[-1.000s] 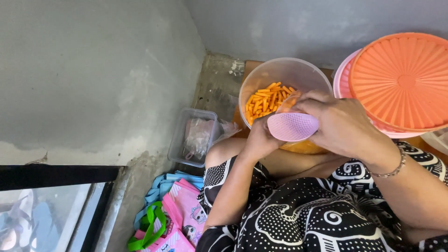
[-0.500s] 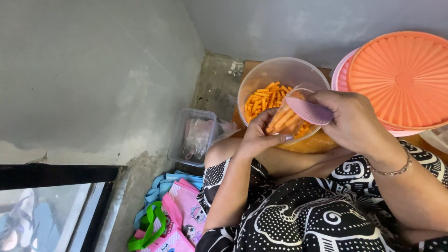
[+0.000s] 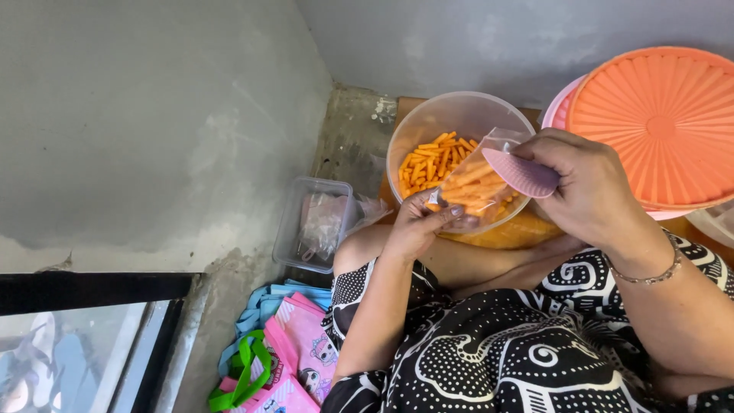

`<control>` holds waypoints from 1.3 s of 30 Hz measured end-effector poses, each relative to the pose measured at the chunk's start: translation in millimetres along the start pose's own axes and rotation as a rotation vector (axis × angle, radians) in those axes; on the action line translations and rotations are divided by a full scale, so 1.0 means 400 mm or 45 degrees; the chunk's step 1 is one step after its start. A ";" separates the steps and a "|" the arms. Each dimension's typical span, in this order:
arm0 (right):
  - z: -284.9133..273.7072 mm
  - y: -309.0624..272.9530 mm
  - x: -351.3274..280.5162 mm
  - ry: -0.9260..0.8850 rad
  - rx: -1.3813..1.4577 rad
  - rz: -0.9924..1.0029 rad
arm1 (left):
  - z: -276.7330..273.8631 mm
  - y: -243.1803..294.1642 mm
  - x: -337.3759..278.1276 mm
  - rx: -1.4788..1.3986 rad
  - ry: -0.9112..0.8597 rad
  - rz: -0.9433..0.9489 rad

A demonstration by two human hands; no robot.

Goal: Packaging orange snack sticks into small plastic bags using a spoon while sitting on the floor.

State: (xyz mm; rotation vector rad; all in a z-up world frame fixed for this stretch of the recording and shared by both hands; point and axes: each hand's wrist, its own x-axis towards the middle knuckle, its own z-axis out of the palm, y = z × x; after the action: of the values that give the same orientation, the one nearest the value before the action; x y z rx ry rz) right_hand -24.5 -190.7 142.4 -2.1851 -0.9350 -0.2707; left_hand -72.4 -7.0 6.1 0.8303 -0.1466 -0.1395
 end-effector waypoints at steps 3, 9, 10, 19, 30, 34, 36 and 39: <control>0.003 0.008 0.006 0.201 -0.109 -0.087 | 0.012 0.018 0.012 0.311 0.203 0.024; -0.004 0.024 0.023 0.724 -0.211 -0.410 | -0.017 -0.008 0.017 0.360 0.390 0.155; 0.027 0.056 0.011 0.724 -0.212 -0.408 | -0.017 -0.008 0.018 0.359 0.389 0.154; 0.071 0.121 -0.013 -0.778 -0.827 0.230 | -0.052 -0.029 0.019 0.477 0.473 0.196; 0.093 0.027 -0.013 -0.145 -0.474 0.173 | 0.145 0.036 0.023 1.555 0.537 0.758; 0.110 -0.048 0.017 -0.194 -0.255 0.156 | 0.155 0.069 0.037 1.445 0.514 0.305; 0.112 -0.022 0.020 -0.147 -0.127 0.085 | 0.161 0.089 0.049 1.557 0.681 -0.135; 0.047 -0.032 0.060 -0.173 -0.032 0.194 | 0.078 0.013 0.053 1.274 0.814 0.251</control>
State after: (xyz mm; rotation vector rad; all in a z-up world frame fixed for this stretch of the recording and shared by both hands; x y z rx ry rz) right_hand -18.1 -158.6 146.8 -2.3073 -0.8360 -0.0619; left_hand -56.8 -29.8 32.3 1.8031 0.3400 0.4267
